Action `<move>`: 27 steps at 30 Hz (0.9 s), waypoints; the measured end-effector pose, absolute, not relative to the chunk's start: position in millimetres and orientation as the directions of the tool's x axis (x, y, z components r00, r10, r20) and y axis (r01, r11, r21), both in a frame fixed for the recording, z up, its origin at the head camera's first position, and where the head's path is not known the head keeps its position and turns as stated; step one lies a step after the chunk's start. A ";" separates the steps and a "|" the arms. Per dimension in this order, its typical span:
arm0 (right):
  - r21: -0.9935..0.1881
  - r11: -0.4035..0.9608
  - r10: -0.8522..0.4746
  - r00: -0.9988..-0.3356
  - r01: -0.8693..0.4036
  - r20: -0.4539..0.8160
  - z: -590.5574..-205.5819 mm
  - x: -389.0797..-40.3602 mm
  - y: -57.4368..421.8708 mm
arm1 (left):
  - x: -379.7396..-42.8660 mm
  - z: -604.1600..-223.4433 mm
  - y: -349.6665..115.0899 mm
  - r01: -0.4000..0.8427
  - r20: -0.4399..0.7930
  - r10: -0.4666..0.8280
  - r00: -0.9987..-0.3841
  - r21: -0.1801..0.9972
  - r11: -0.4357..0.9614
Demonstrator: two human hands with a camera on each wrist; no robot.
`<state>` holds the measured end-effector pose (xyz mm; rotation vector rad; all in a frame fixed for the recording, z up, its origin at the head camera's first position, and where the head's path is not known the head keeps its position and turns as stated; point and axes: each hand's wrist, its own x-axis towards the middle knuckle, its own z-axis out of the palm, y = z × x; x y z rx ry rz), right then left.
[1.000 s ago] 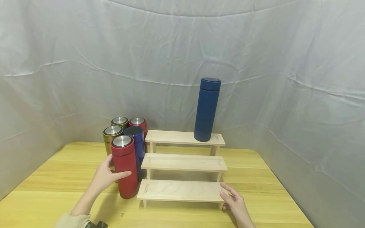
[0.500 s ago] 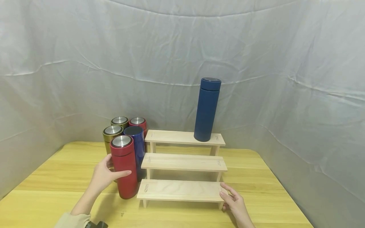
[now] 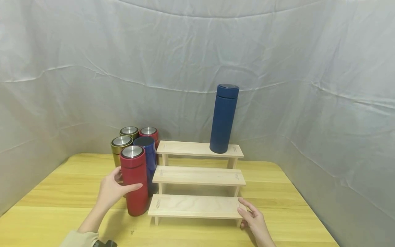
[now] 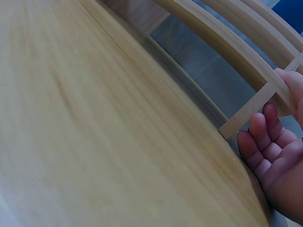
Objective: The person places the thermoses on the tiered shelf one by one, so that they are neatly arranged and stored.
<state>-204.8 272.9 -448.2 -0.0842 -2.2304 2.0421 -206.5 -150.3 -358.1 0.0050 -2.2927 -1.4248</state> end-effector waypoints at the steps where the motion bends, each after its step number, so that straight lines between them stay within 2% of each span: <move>1: -0.996 0.088 0.123 -0.991 -0.034 0.045 -447.9 -204.8 273.0 | -206.1 -357.2 -150.3 0.225 0.365 -0.232 -0.902 0.854 0.468; 12: -0.996 0.076 0.124 -0.991 -0.045 0.054 -448.3 -204.2 273.5 | -201.7 -347.7 -147.3 0.279 0.435 -0.240 -0.868 0.826 0.490; 19: -0.996 0.052 0.109 -0.991 -0.070 0.075 -449.7 -203.0 273.5 | -199.1 -339.1 -146.0 0.270 0.423 -0.256 -0.869 0.840 0.471; 27: -0.997 0.068 0.125 -0.991 -0.042 0.050 -447.9 -203.0 272.4 | -200.0 -327.7 -143.6 0.273 0.439 -0.279 -0.854 0.835 0.478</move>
